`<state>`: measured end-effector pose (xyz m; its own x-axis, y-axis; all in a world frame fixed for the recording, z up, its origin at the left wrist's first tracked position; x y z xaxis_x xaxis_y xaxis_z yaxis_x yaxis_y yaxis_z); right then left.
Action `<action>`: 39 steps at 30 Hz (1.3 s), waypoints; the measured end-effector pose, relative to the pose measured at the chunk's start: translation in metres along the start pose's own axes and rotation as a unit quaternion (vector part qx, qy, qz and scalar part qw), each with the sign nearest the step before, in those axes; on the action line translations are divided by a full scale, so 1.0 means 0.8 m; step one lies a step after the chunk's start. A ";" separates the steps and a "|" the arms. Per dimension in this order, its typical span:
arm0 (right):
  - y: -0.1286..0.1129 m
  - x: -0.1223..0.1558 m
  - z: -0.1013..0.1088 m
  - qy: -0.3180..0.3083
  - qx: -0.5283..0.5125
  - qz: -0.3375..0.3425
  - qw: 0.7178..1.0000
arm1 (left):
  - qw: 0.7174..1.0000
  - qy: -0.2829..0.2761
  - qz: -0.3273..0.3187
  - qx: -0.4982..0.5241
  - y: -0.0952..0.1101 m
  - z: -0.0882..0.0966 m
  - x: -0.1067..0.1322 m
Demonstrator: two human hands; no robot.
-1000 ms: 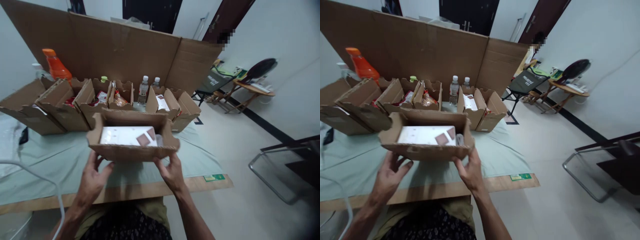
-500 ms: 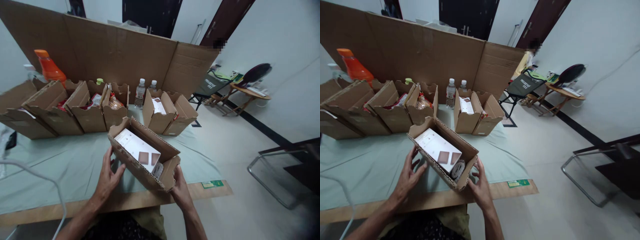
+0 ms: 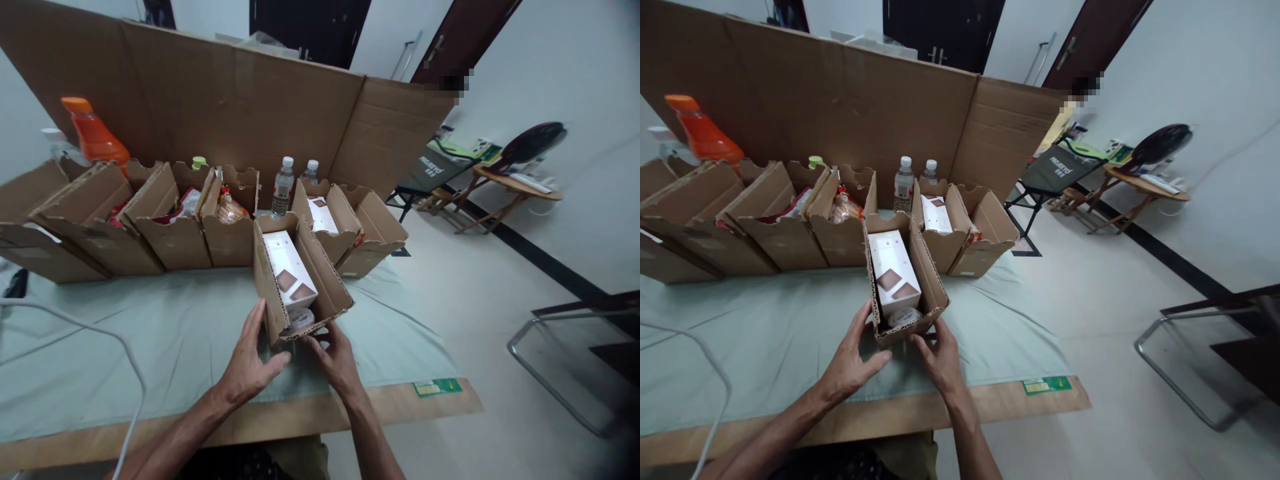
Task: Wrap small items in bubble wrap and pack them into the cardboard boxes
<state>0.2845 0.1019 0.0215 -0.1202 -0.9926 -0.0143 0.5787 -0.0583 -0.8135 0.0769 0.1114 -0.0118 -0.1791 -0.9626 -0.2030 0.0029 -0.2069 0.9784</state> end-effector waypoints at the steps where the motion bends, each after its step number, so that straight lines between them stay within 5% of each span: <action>1: -0.002 -0.001 -0.002 0.003 0.028 0.002 1.000 | 1.000 0.006 0.000 -0.001 -0.001 0.002 -0.002; 13: -0.016 -0.024 -0.016 0.043 0.195 0.041 0.979 | 0.999 0.044 -0.017 0.007 0.004 0.018 -0.028; 20: -0.048 -0.095 -0.017 0.037 0.365 -0.031 0.930 | 0.984 0.157 0.037 -0.076 0.010 0.043 -0.109; 22: -0.057 -0.100 -0.019 0.018 0.353 -0.020 0.935 | 0.979 0.178 0.042 -0.087 0.010 0.052 -0.117; 25: -0.064 -0.094 -0.033 -0.056 0.272 0.078 0.957 | 0.979 0.171 0.050 -0.093 0.004 0.055 -0.095; 29: -0.070 -0.102 -0.058 -0.110 0.233 0.168 0.951 | 0.985 0.130 0.053 -0.099 -0.002 0.056 -0.039; 35: -0.073 -0.155 -0.071 -0.080 0.238 0.140 0.958 | 0.989 0.074 0.019 -0.124 0.009 0.080 0.015; 39: -0.073 -0.153 -0.069 -0.088 0.228 0.130 0.961 | 0.985 0.081 -0.010 -0.150 0.006 0.090 0.036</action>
<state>0.2208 0.2328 0.0384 0.1916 -0.9802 -0.0507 0.8685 0.1934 -0.4565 0.0007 0.0956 -0.0097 -0.0235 -0.9679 -0.2503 0.2955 -0.2459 0.9231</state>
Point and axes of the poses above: each hand's wrist, its own x-axis away from the middle knuckle, its own z-axis out of the back of the hand, y = z × x, the point moved 2 cm from there along -x, towards the middle knuckle, and after that the axes turned 12 degrees about x, right-handed, at the moved point
